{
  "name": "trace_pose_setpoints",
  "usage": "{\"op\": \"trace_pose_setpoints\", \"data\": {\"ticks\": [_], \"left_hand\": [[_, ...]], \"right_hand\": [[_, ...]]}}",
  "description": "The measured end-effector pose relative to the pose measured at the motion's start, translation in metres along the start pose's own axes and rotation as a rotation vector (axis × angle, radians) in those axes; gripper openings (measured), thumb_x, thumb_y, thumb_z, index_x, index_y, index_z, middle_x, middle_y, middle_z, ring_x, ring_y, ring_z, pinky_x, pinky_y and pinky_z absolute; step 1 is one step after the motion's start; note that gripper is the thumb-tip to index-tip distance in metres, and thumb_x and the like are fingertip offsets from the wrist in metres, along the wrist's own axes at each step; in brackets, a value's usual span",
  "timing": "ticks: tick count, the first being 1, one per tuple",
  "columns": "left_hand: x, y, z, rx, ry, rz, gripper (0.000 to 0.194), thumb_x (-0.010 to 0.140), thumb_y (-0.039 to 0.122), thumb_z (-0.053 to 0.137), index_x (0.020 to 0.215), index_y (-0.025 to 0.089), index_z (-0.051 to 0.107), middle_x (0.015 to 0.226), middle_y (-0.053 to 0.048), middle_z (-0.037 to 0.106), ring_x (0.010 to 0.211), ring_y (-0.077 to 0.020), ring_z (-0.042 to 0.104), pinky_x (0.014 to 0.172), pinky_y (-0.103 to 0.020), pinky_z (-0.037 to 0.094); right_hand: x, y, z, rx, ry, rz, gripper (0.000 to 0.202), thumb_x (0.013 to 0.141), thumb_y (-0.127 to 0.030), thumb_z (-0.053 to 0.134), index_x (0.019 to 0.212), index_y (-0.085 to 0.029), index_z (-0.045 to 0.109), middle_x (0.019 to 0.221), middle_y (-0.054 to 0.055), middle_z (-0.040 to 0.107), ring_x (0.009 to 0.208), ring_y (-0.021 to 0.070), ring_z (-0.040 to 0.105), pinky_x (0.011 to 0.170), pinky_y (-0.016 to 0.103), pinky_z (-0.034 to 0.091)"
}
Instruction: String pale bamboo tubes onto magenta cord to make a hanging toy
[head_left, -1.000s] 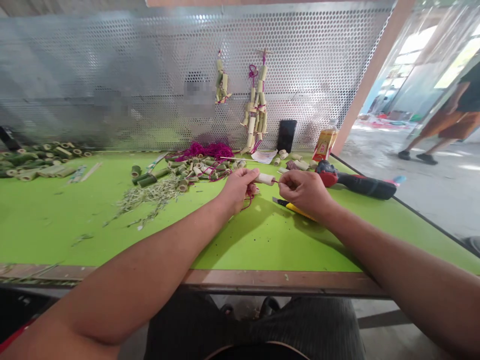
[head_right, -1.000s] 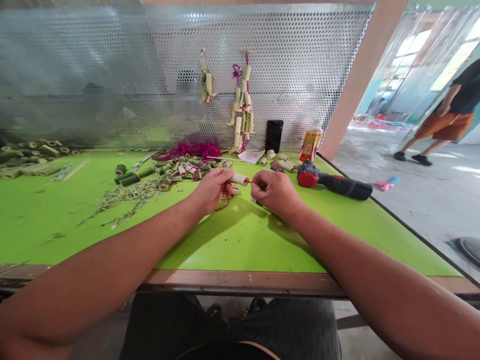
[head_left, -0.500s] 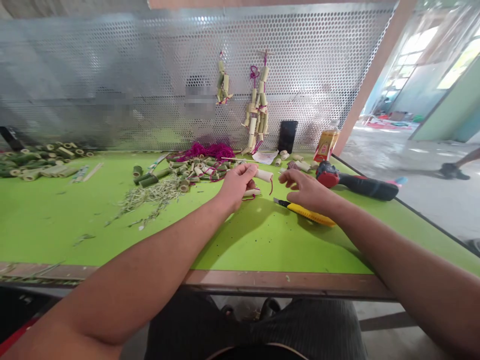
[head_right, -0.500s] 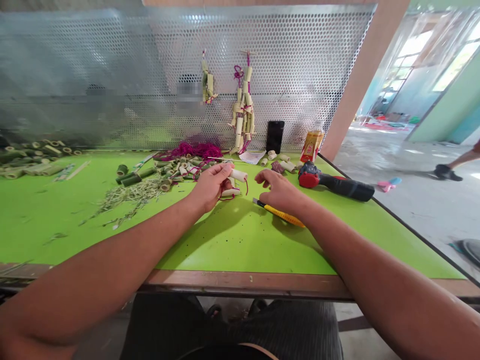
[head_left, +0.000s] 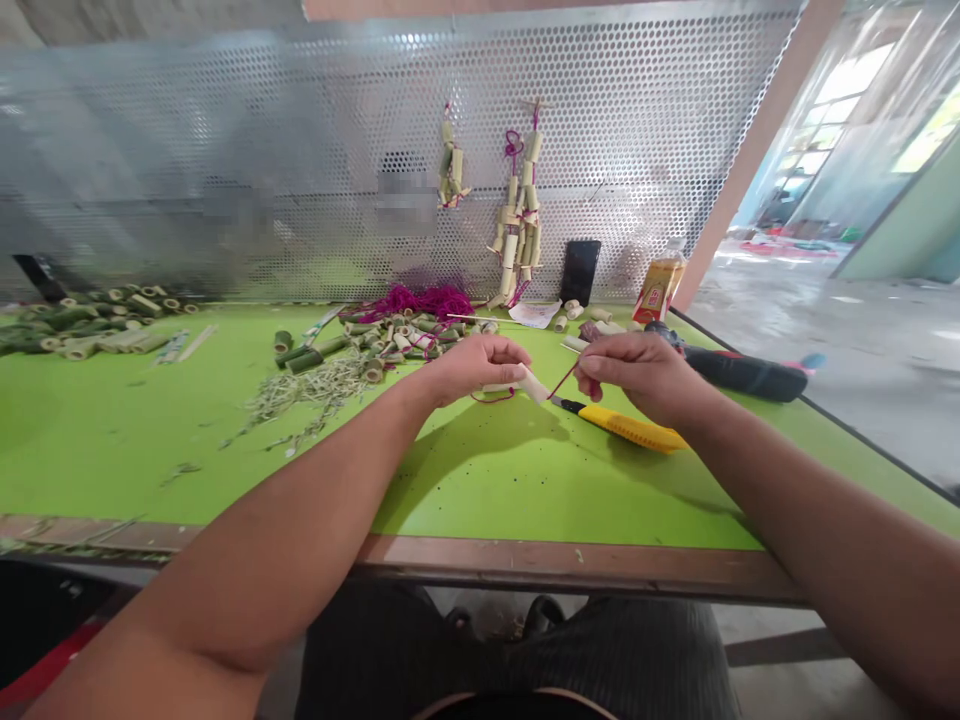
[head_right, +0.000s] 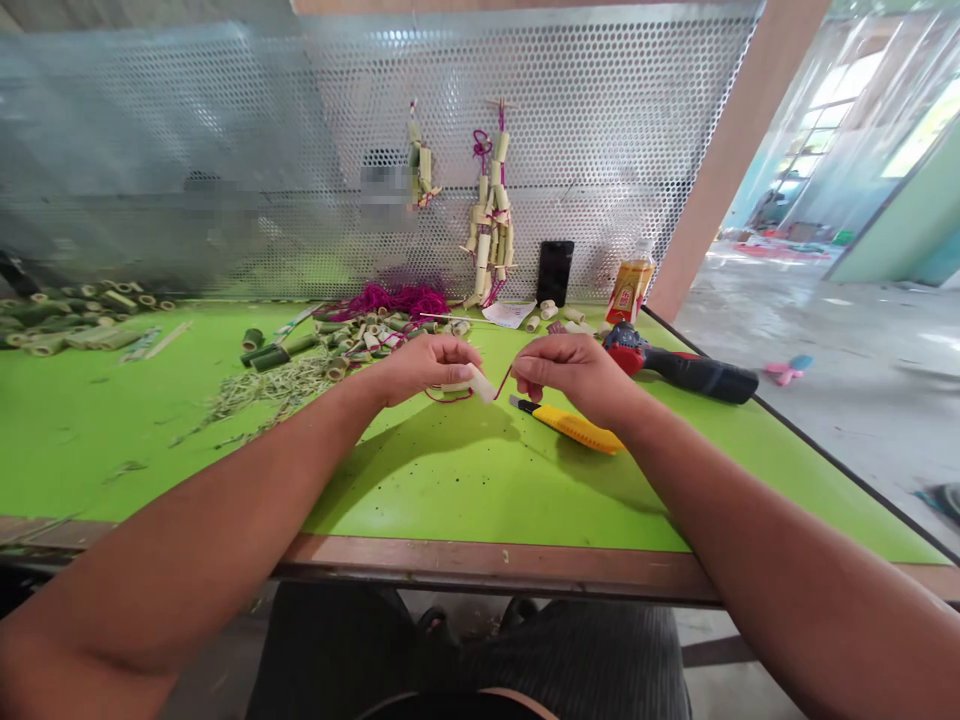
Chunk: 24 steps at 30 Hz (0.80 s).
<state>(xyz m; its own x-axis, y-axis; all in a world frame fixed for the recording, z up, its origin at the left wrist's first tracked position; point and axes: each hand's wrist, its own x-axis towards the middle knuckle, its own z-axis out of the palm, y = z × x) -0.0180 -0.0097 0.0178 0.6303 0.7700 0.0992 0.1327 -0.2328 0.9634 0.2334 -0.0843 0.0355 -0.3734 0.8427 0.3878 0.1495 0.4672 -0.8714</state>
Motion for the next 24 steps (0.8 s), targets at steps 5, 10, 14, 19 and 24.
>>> {"op": "trace_pose_setpoints", "data": {"ticks": [5,10,14,19,24], "left_hand": [[-0.005,0.007,0.000,0.130,-0.139,0.015,0.026,0.074,0.025,0.079,0.098,0.017,0.077,0.095,-0.009,0.075,0.074,-0.0130,0.066,0.067,-0.023,0.050],[-0.007,0.009,-0.003,0.290,-0.235,0.097,0.022,0.077,0.021,0.076,0.098,0.023,0.080,0.103,-0.007,0.076,0.083,-0.0162,0.069,0.076,-0.026,0.053],[-0.004,0.005,-0.007,0.440,-0.251,0.161,0.024,0.077,0.017,0.075,0.098,0.028,0.080,0.114,-0.005,0.075,0.113,-0.0198,0.067,0.100,-0.031,0.048],[-0.001,0.001,-0.011,0.426,-0.060,0.181,0.018,0.078,0.024,0.076,0.096,0.026,0.080,0.114,-0.007,0.074,0.108,-0.0197,0.067,0.100,-0.031,0.047],[-0.001,0.004,-0.021,0.587,-0.123,0.252,0.019,0.078,0.030,0.076,0.096,0.028,0.080,0.113,-0.005,0.074,0.114,-0.0217,0.064,0.108,-0.034,0.041]], "right_hand": [[-0.008,-0.008,-0.009,0.222,-0.173,-0.016,0.025,0.080,-0.040,0.078,0.074,-0.016,0.076,0.064,0.004,0.067,0.053,0.0137,0.058,0.052,0.028,0.046],[-0.012,-0.009,-0.011,0.383,-0.447,-0.017,0.034,0.077,-0.048,0.076,0.062,-0.018,0.072,0.048,0.003,0.061,0.048,0.0151,0.057,0.053,0.029,0.047],[-0.010,-0.010,-0.015,0.446,-0.613,-0.084,0.039,0.077,-0.050,0.073,0.053,-0.020,0.067,0.043,0.003,0.059,0.045,0.0144,0.055,0.053,0.028,0.047],[-0.009,-0.014,-0.014,0.381,-0.697,-0.098,0.028,0.081,-0.044,0.072,0.067,-0.020,0.076,0.052,0.006,0.065,0.053,0.0164,0.060,0.060,0.030,0.049],[-0.010,-0.016,-0.010,0.392,-0.719,-0.082,0.032,0.079,-0.048,0.072,0.062,-0.021,0.073,0.048,0.005,0.063,0.050,0.0154,0.058,0.058,0.029,0.048]]}}
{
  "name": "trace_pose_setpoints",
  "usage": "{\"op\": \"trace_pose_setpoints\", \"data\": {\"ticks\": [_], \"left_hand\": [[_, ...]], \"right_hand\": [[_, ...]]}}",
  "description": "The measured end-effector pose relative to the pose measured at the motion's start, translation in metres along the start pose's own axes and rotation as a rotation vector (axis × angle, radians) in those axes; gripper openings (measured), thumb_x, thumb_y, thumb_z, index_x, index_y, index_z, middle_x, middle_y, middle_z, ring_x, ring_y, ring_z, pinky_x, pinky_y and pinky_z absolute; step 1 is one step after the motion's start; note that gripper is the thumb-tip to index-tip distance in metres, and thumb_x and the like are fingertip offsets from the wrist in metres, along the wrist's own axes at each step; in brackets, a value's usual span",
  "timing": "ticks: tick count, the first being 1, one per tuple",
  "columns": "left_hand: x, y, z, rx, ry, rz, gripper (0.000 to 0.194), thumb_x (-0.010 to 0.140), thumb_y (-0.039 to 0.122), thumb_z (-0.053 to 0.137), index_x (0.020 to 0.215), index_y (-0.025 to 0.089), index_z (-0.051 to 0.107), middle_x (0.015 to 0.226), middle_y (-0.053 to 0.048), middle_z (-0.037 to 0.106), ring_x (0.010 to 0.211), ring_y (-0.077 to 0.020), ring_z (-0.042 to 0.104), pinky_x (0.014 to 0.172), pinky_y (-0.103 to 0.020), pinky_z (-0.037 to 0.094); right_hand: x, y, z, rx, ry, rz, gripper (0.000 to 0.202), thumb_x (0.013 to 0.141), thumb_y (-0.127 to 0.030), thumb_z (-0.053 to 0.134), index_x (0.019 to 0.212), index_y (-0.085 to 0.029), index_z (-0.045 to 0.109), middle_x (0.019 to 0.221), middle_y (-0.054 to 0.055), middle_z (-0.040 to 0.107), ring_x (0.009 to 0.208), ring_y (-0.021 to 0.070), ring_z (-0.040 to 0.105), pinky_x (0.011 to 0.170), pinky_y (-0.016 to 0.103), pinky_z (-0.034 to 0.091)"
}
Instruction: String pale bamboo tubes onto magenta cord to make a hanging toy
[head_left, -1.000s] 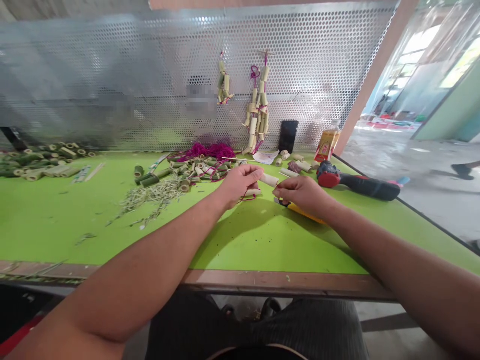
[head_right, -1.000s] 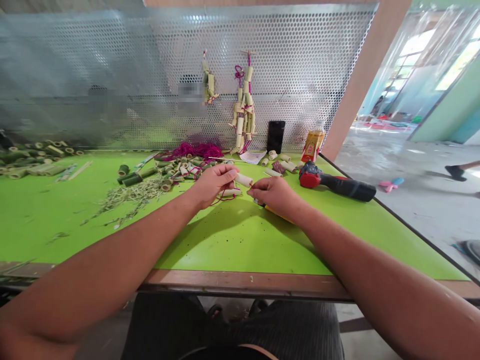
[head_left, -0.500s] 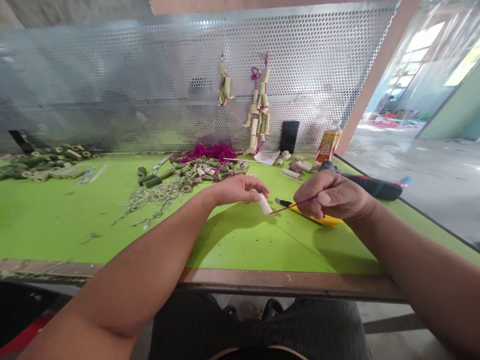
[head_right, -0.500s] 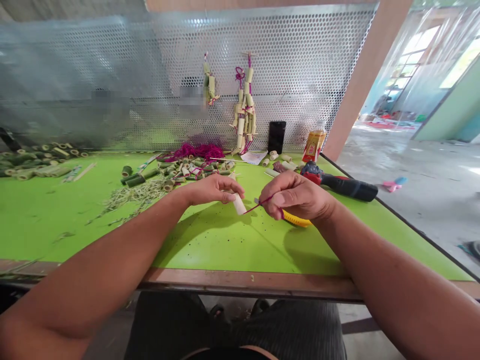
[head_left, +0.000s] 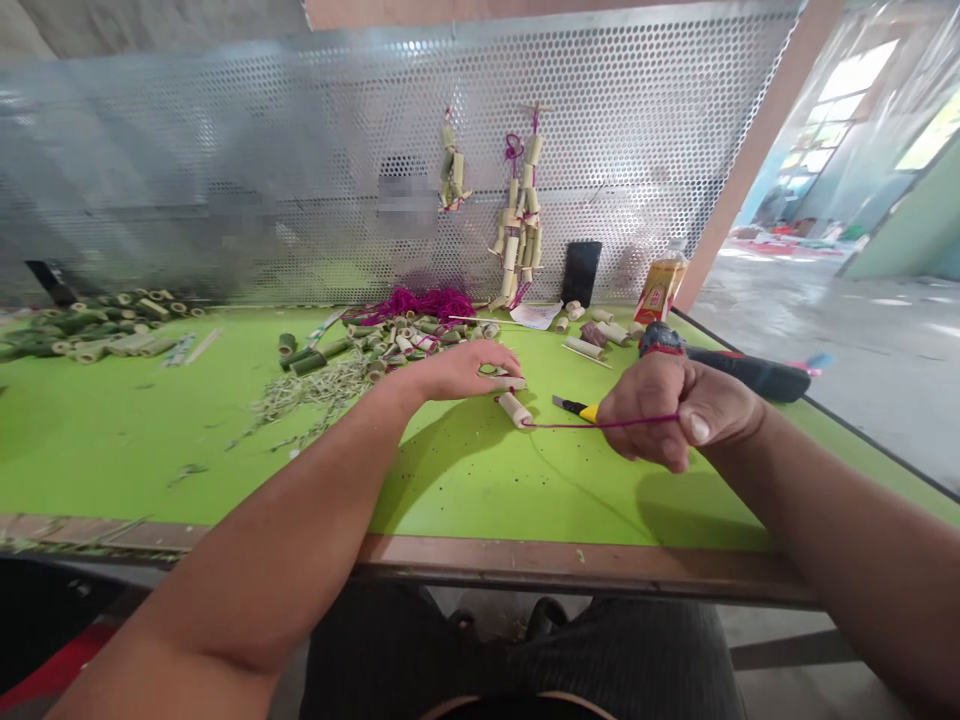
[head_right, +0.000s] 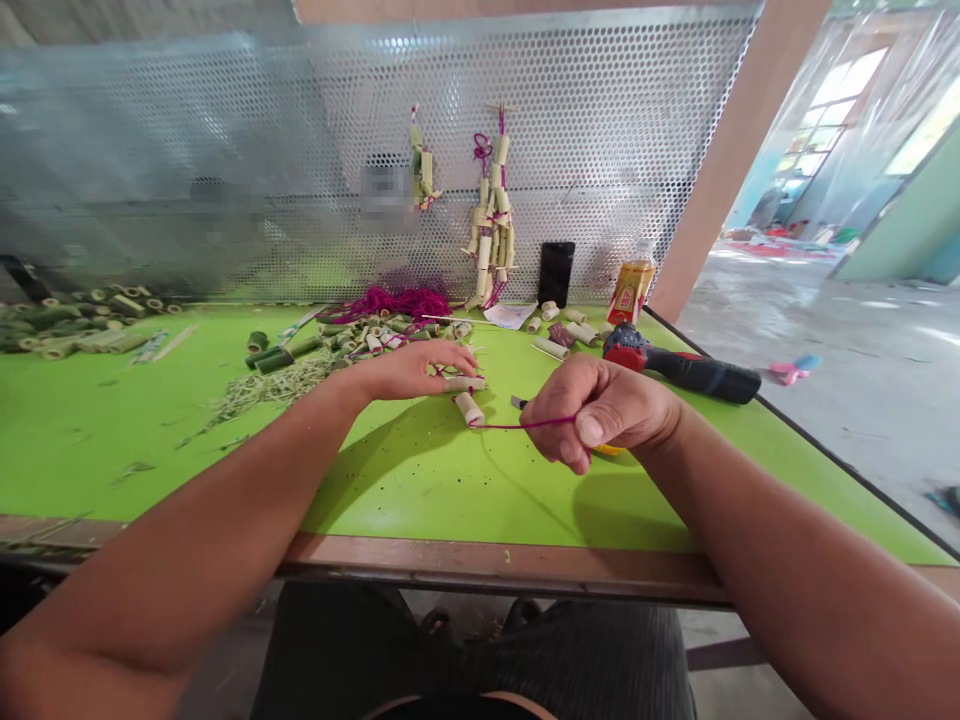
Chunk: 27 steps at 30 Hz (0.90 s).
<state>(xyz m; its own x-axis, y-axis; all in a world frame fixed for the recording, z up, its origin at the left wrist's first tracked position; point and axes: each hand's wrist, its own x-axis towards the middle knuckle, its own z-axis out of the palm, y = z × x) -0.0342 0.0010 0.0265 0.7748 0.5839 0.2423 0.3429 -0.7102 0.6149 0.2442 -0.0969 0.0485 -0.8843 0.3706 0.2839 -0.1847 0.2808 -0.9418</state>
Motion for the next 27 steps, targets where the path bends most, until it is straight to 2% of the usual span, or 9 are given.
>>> {"op": "trace_pose_setpoints", "data": {"ticks": [3,6,8,12,15,18,23,25,27], "left_hand": [[-0.002,-0.003,-0.004,0.068,-0.057,-0.025,0.027,0.080,0.024,0.072,0.106,0.030,0.078,0.122,-0.005,0.071,0.125,-0.0240,0.058,0.115,-0.040,0.035],[-0.005,-0.004,-0.003,0.097,-0.134,-0.068,0.052,0.072,0.007,0.070,0.117,0.032,0.074,0.140,-0.005,0.061,0.139,-0.0273,0.047,0.121,-0.045,0.029],[-0.005,-0.003,0.000,0.107,-0.207,-0.042,0.065,0.067,0.000,0.067,0.123,0.032,0.071,0.148,-0.004,0.054,0.143,-0.0282,0.043,0.122,-0.046,0.029],[-0.003,-0.002,0.010,0.168,-0.281,0.003,0.059,0.066,-0.004,0.062,0.113,0.031,0.075,0.149,-0.005,0.053,0.141,-0.0287,0.045,0.121,-0.049,0.030],[0.001,-0.008,0.018,0.201,-0.259,0.010,0.052,0.069,-0.004,0.060,0.104,0.030,0.078,0.148,-0.006,0.054,0.141,-0.0294,0.044,0.121,-0.052,0.028],[0.003,-0.015,0.024,0.225,-0.216,0.030,0.053,0.073,-0.004,0.057,0.106,0.032,0.078,0.154,-0.003,0.048,0.146,-0.0295,0.038,0.123,-0.054,0.023],[0.006,-0.018,0.026,0.202,-0.160,-0.016,0.062,0.078,-0.003,0.050,0.125,0.032,0.069,0.163,-0.001,0.036,0.152,-0.0261,0.028,0.125,-0.049,0.019],[0.007,-0.019,0.024,0.170,-0.113,-0.018,0.060,0.080,0.001,0.053,0.130,0.031,0.066,0.162,-0.002,0.038,0.151,-0.0241,0.030,0.126,-0.045,0.020],[0.008,-0.022,0.020,0.154,-0.022,-0.034,0.050,0.082,0.010,0.060,0.128,0.028,0.067,0.157,-0.005,0.045,0.147,-0.0247,0.037,0.125,-0.044,0.022]], "right_hand": [[-0.001,-0.003,0.000,0.011,0.015,-0.056,0.040,0.080,-0.051,0.071,0.052,-0.023,0.066,0.041,0.002,0.058,0.044,0.0132,0.055,0.055,0.027,0.047],[-0.004,-0.007,0.000,-0.031,0.032,-0.023,0.054,0.076,-0.061,0.070,0.041,-0.023,0.056,0.034,0.000,0.050,0.039,0.0112,0.050,0.052,0.026,0.046],[-0.006,-0.009,-0.002,-0.069,0.037,0.003,0.058,0.073,-0.067,0.069,0.037,-0.025,0.052,0.031,-0.002,0.044,0.036,0.0109,0.046,0.050,0.026,0.045],[-0.007,-0.011,-0.006,-0.142,0.052,-0.075,0.053,0.076,-0.063,0.068,0.040,-0.026,0.056,0.030,-0.002,0.042,0.035,0.0127,0.045,0.049,0.029,0.044],[-0.005,-0.012,-0.004,-0.047,-0.051,-0.121,0.044,0.077,-0.055,0.069,0.045,-0.027,0.060,0.034,-0.001,0.051,0.034,0.0138,0.047,0.047,0.030,0.045],[-0.001,-0.013,0.000,0.068,-0.195,-0.161,0.033,0.081,-0.044,0.069,0.051,-0.029,0.066,0.041,-0.001,0.061,0.036,0.0145,0.051,0.048,0.031,0.048],[0.002,-0.012,0.004,0.118,-0.244,-0.184,0.020,0.072,-0.041,0.075,0.055,-0.033,0.071,0.041,-0.001,0.061,0.031,0.0179,0.048,0.043,0.036,0.048],[0.001,-0.012,0.004,0.100,-0.248,-0.123,0.019,0.075,-0.042,0.073,0.060,-0.031,0.075,0.041,-0.001,0.061,0.035,0.0170,0.051,0.049,0.033,0.051],[-0.002,-0.011,0.002,0.052,-0.229,-0.049,0.021,0.080,-0.043,0.071,0.067,-0.028,0.078,0.045,0.001,0.063,0.042,0.0160,0.055,0.056,0.031,0.052]]}}
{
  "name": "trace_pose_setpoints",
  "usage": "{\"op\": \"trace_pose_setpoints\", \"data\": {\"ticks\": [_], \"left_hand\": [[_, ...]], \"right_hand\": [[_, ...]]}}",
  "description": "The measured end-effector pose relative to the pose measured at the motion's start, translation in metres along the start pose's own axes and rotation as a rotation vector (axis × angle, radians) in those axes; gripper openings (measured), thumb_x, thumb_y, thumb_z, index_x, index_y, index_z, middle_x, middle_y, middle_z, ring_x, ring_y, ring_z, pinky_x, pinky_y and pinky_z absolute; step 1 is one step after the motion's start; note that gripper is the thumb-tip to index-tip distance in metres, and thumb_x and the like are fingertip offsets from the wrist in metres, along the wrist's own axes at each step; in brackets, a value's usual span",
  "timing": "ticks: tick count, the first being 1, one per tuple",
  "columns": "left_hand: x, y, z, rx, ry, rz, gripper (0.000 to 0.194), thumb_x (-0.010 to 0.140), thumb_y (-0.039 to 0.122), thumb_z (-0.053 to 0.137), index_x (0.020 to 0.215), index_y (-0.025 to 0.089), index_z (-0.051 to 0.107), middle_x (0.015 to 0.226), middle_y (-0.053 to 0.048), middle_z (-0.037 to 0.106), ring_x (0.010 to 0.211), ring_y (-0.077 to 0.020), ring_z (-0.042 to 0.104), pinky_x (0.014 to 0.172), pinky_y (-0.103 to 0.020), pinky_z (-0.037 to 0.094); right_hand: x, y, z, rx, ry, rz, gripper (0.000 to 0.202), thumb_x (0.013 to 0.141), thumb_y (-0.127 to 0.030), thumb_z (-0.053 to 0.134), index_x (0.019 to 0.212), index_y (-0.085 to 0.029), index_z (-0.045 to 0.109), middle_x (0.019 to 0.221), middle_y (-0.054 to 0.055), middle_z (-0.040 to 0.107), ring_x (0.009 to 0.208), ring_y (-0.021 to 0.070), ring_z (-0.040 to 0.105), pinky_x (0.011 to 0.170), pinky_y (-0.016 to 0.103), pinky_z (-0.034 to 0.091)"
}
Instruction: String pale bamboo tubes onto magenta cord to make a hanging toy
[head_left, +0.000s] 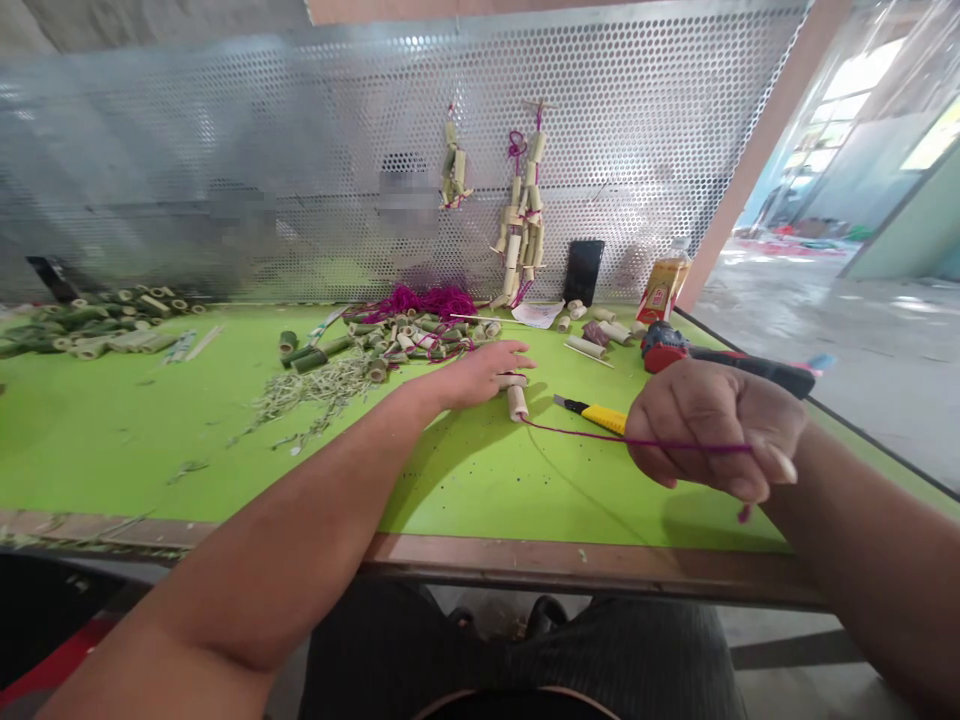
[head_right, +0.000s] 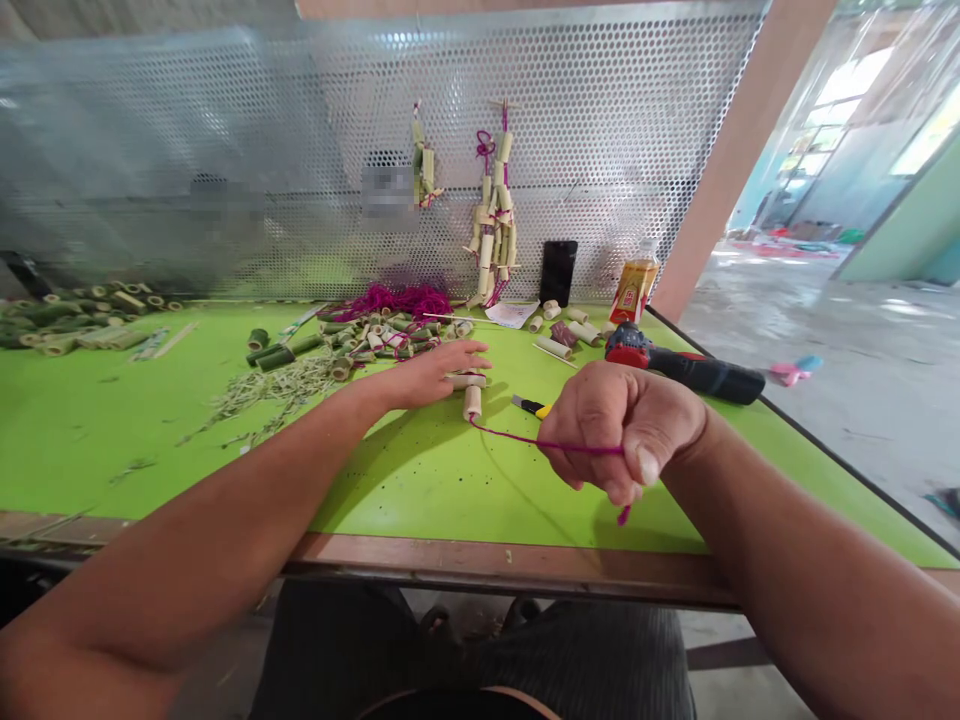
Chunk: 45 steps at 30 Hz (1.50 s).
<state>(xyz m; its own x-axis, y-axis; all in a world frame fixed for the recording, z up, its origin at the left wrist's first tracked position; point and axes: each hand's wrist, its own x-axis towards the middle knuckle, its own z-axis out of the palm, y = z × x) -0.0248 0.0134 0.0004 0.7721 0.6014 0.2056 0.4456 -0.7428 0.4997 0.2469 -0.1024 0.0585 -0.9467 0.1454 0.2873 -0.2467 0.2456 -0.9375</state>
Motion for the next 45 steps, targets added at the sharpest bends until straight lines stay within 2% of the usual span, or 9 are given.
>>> {"op": "trace_pose_setpoints", "data": {"ticks": [4,6,8,15,22,29,35,40,45], "left_hand": [[0.001,-0.010,-0.005,0.014,0.175,-0.113,0.032,0.079,0.014,0.065,0.107,0.024,0.075,0.134,-0.007,0.064,0.130,-0.0265,0.054,0.120,-0.044,0.031],[0.001,-0.012,-0.004,0.044,0.181,-0.123,0.032,0.078,0.009,0.060,0.101,0.024,0.076,0.124,-0.006,0.069,0.122,-0.0252,0.058,0.117,-0.044,0.035],[0.002,-0.012,-0.003,0.093,0.156,-0.102,0.032,0.080,0.009,0.058,0.102,0.024,0.076,0.119,-0.006,0.071,0.118,-0.0247,0.059,0.114,-0.044,0.038],[0.000,-0.002,-0.005,0.228,0.064,0.006,0.034,0.094,0.020,0.049,0.120,0.022,0.070,0.126,-0.008,0.067,0.123,-0.0236,0.056,0.113,-0.046,0.040],[-0.013,0.014,-0.008,0.194,-0.244,0.108,0.064,0.070,0.003,0.062,0.127,0.030,0.066,0.159,-0.005,0.038,0.147,-0.0285,0.036,0.120,-0.046,0.034],[-0.006,0.002,0.007,0.192,-0.163,0.138,0.044,0.078,0.006,0.061,0.114,0.029,0.073,0.154,-0.005,0.047,0.145,-0.0276,0.040,0.121,-0.050,0.031],[-0.002,-0.007,0.011,0.204,-0.149,0.098,0.048,0.083,0.002,0.051,0.117,0.028,0.073,0.155,-0.006,0.047,0.144,-0.0256,0.042,0.121,-0.048,0.031],[-0.002,-0.003,0.010,0.203,-0.153,0.055,0.050,0.082,0.002,0.050,0.119,0.026,0.073,0.153,-0.006,0.049,0.143,-0.0243,0.044,0.122,-0.046,0.030],[-0.001,0.001,0.011,0.217,-0.134,0.001,0.049,0.082,0.004,0.049,0.119,0.024,0.073,0.151,-0.008,0.049,0.141,-0.0243,0.045,0.121,-0.044,0.033]], "right_hand": [[-0.003,0.004,0.000,-0.148,0.292,-0.013,0.024,0.076,-0.046,0.077,0.065,-0.025,0.076,0.064,0.004,0.066,0.066,0.0177,0.061,0.077,0.035,0.053],[0.000,0.010,0.003,-0.183,0.527,-0.040,0.030,0.071,-0.050,0.081,0.059,-0.024,0.071,0.083,0.007,0.069,0.086,0.0218,0.064,0.090,0.041,0.051],[0.005,0.016,0.007,-0.118,0.620,-0.053,0.032,0.073,-0.049,0.079,0.059,-0.022,0.069,0.092,0.008,0.070,0.095,0.0244,0.064,0.095,0.044,0.049],[0.022,0.028,0.018,0.363,0.493,-0.007,0.023,0.093,-0.027,0.059,0.074,-0.016,0.063,0.053,-0.004,0.049,0.052,0.0118,0.052,0.064,0.034,0.057],[0.016,0.029,0.019,0.520,0.475,0.155,0.018,0.097,-0.025,0.051,0.082,-0.017,0.060,0.050,-0.007,0.040,0.041,0.0072,0.034,0.037,0.017,0.044],[0.008,0.026,0.024,0.607,0.205,0.075,0.019,0.098,-0.026,0.051,0.087,-0.015,0.060,0.054,-0.006,0.044,0.044,0.0067,0.039,0.042,0.022,0.055],[0.002,0.035,0.026,0.667,0.137,0.114,0.018,0.098,-0.026,0.052,0.090,-0.013,0.060,0.055,-0.006,0.041,0.043,0.0062,0.037,0.041,0.020,0.055],[-0.004,0.034,0.012,0.473,0.176,0.204,0.019,0.094,-0.032,0.063,0.102,-0.014,0.064,0.066,-0.004,0.053,0.050,0.0068,0.047,0.047,0.020,0.055],[-0.006,0.027,-0.008,-0.189,0.140,0.693,0.057,0.073,-0.044,0.086,0.116,-0.011,0.067,0.088,0.004,0.066,0.077,0.0120,0.063,0.068,0.021,0.054]]}}
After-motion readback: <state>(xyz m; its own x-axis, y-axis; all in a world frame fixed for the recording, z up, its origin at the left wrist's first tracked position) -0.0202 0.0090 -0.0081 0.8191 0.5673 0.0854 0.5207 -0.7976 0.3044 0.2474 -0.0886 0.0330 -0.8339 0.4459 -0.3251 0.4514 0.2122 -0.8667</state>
